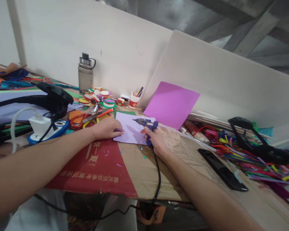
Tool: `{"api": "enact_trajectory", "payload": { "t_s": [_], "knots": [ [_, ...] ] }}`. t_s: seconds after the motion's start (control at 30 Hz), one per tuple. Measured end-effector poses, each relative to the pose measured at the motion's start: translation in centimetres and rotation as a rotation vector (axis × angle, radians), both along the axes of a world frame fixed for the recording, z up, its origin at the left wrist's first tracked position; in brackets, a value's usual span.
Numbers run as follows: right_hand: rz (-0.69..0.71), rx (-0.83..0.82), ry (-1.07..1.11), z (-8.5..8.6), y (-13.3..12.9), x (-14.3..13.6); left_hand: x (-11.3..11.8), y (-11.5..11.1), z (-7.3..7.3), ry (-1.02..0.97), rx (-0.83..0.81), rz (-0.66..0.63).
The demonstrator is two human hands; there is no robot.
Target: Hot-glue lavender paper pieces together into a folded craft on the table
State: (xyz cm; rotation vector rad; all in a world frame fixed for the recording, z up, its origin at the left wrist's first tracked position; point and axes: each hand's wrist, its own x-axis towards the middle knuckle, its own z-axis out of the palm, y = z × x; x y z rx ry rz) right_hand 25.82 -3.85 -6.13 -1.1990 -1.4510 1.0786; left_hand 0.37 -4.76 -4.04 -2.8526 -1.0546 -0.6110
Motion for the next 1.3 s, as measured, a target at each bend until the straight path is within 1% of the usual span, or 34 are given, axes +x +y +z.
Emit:
{"api": "enact_trajectory", "payload": {
  "t_s": [0.23,0.43,0.53,0.73,0.97,1.1,1.2,1.3],
  "knots": [
    [0.001,0.008,0.000,0.1,0.0,0.1,0.0,0.1,-0.1,0.000,-0.016,0.012],
    [0.000,0.065,-0.028,0.7,-0.8,-0.1,0.1,0.1,0.1,0.006,-0.033,0.022],
    [0.018,0.044,0.000,0.8,-1.2,-0.4,0.2,0.0,0.1,-0.003,-0.021,0.019],
    [0.062,-0.007,0.022,0.3,-1.3,-0.8,0.1,-0.2,-0.1,-0.046,0.019,-0.018],
    [0.067,-0.022,0.048,0.0,-1.0,-0.7,-0.2,0.0,0.1,-0.021,-0.022,0.015],
    [0.064,-0.010,0.055,0.0,-0.9,-0.8,-0.3,0.0,0.1,0.007,-0.019,0.026],
    [0.053,-0.019,0.059,0.1,-0.8,-0.7,-0.2,-0.1,0.2,0.034,-0.019,0.046],
    [0.048,-0.024,0.081,0.3,-0.9,-0.6,-0.1,-0.2,0.3,0.041,-0.063,0.049]
  ]
}}
